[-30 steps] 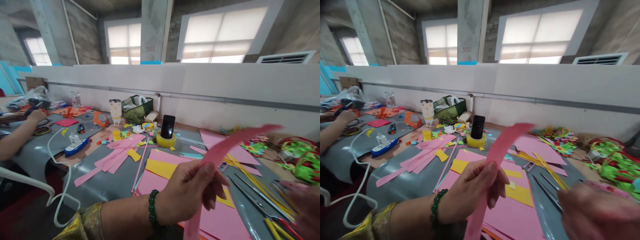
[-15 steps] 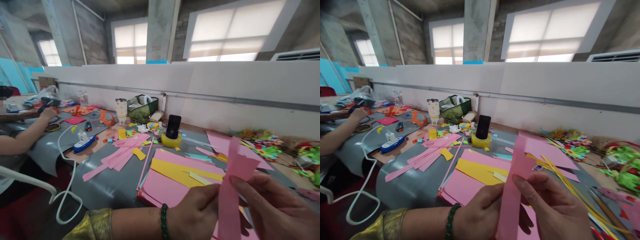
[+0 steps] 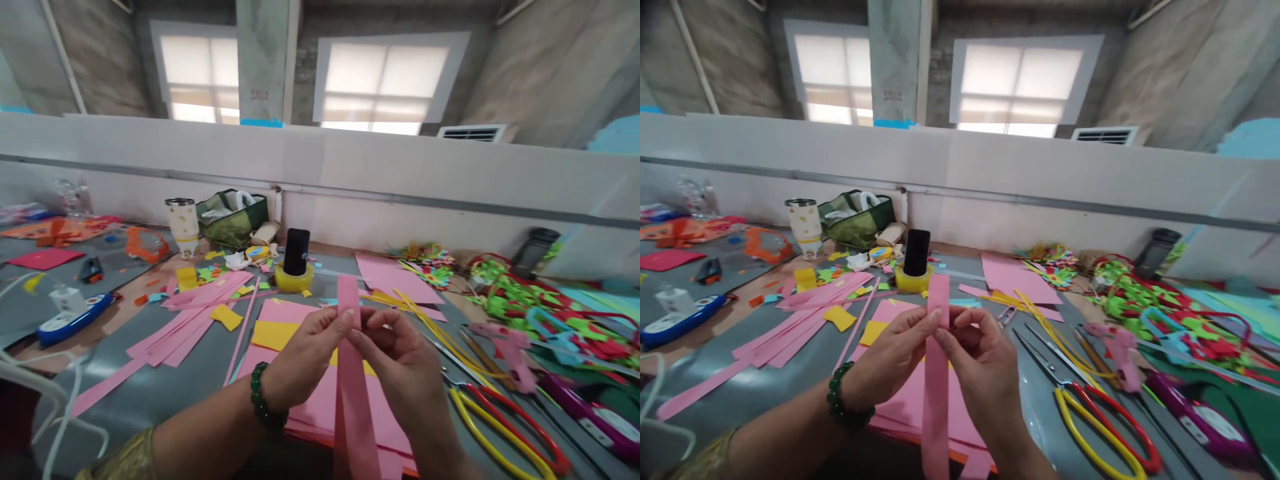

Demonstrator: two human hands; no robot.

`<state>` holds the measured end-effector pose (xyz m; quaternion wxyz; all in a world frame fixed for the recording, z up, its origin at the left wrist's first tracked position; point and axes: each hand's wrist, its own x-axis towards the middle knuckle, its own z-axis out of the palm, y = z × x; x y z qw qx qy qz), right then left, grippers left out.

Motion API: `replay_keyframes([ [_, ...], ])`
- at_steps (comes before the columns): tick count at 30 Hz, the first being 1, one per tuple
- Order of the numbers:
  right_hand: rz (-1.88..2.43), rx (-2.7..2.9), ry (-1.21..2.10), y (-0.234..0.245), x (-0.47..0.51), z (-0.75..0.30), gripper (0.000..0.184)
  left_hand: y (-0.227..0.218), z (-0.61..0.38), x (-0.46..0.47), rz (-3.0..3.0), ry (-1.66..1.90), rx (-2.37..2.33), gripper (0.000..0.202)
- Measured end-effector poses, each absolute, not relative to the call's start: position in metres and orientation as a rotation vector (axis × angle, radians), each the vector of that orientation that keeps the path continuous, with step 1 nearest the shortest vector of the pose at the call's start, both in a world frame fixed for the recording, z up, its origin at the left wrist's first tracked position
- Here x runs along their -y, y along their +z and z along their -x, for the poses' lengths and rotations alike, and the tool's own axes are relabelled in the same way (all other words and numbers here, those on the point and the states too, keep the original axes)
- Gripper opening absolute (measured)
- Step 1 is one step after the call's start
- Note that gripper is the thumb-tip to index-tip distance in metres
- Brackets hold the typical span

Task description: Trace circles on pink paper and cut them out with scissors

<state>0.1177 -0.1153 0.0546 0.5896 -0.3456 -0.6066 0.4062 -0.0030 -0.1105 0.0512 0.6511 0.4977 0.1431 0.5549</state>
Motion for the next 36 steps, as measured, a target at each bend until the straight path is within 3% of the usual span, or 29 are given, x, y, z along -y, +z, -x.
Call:
replay_keyframes([
  [7,0.992,1.752,0.046,0.060,0.119,-0.140,0.012,0.042,0.001,0.106,-1.144,1.216,-0.531,0.034],
  [9,0.939,1.799,-0.069,0.066,0.116,-0.145,0.005,0.045,0.000,0.110,-1.195,1.138,-0.588,0.036],
  [10,0.924,1.836,-0.087,0.069,0.114,-0.146,0.012,0.046,-0.001,0.112,-1.215,1.111,-0.609,0.037],
  [12,0.930,1.885,-0.085,0.072,0.109,-0.147,0.016,0.048,-0.003,0.117,-1.254,1.090,-0.651,0.038],
  [18,0.961,1.892,0.134,0.072,0.106,-0.147,0.006,0.043,-0.006,0.120,-1.328,1.075,-0.695,0.042],
  [25,1.003,1.704,0.541,0.075,0.109,-0.145,0.018,0.036,-0.009,0.120,-1.313,1.083,-0.659,0.036],
  [36,0.999,1.556,0.702,0.076,0.110,-0.141,0.019,0.041,-0.011,0.120,-1.216,1.044,-0.586,0.037],
])
